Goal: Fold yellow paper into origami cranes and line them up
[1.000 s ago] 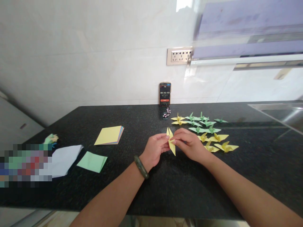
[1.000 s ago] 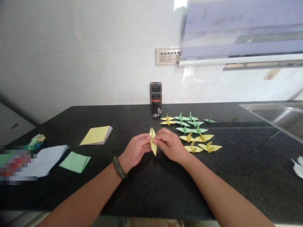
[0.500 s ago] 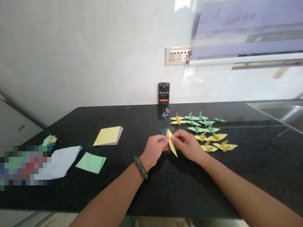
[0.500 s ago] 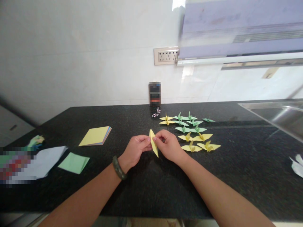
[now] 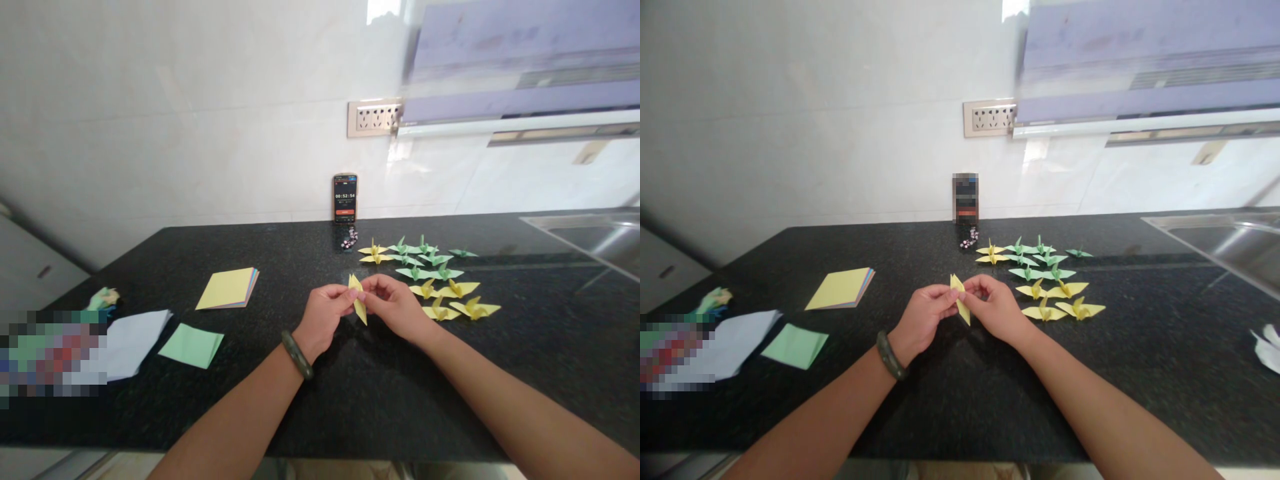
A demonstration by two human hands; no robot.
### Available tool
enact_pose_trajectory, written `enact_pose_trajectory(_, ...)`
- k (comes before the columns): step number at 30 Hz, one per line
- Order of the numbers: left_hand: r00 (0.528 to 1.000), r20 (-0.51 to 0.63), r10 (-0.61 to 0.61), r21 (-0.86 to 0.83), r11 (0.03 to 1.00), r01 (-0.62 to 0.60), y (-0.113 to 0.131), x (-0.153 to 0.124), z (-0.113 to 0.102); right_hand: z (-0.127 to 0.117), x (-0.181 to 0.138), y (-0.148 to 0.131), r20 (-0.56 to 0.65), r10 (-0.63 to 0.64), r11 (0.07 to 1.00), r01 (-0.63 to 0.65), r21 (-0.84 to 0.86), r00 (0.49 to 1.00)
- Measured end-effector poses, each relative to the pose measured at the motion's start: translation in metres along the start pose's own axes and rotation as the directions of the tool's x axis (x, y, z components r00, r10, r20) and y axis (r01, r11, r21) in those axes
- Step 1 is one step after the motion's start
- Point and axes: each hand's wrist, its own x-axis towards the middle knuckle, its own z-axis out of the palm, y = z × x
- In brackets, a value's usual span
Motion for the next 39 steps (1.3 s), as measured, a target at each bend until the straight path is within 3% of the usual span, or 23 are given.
enact_pose_trajectory(6,0.998,-0.026,0.051,-0.021,0.998,-0.052,-0.001,0.001,0.002,-0.005,-0.001,-0.003,0.031,0.016,0.997,-0.013,-0.080,0.999)
enact_pose_trajectory(13,0.990,-0.049,0.135,0.072,0.989,-0.131,0.001,-0.001,0.003,-0.003,-0.002,-0.002,0.090,0.040,0.999,-0.037,-0.040,0.995)
enact_pose_trajectory(17,0.987,-0.093,0.133,0.066,0.990,-0.127,0.001,-0.001,0.003,0.000,-0.002,-0.001,0.003,0.026,0.995,-0.026,-0.092,1.000)
enact_pose_trajectory(21,0.974,-0.167,0.156,0.104,0.985,-0.140,-0.001,0.000,0.004,-0.001,-0.002,-0.001,-0.180,-0.145,0.918,0.064,-0.391,0.973)
enact_pose_trajectory(26,0.990,0.041,0.135,0.117,0.983,-0.139,0.000,-0.003,0.006,-0.004,-0.001,-0.001,-0.047,-0.443,0.726,0.328,-0.605,0.895)
enact_pose_trajectory(29,0.986,0.081,0.145,0.089,0.984,-0.152,0.001,-0.003,0.005,-0.003,-0.002,-0.003,0.068,-0.529,0.647,0.454,-0.613,0.846)
enact_pose_trajectory(32,0.992,0.062,0.109,0.017,0.994,-0.111,0.001,-0.001,0.002,-0.003,-0.004,-0.005,0.139,-0.535,0.668,0.518,-0.535,0.833)
enact_pose_trajectory(36,1.000,0.029,-0.008,-0.089,0.996,0.011,0.004,0.004,-0.005,-0.008,-0.003,-0.007,0.112,-0.555,0.734,0.549,-0.400,0.824)
enact_pose_trajectory(39,0.992,0.073,-0.102,-0.123,0.986,0.111,0.009,0.007,-0.010,-0.013,-0.002,-0.008,0.088,-0.564,0.748,0.553,-0.367,0.821)
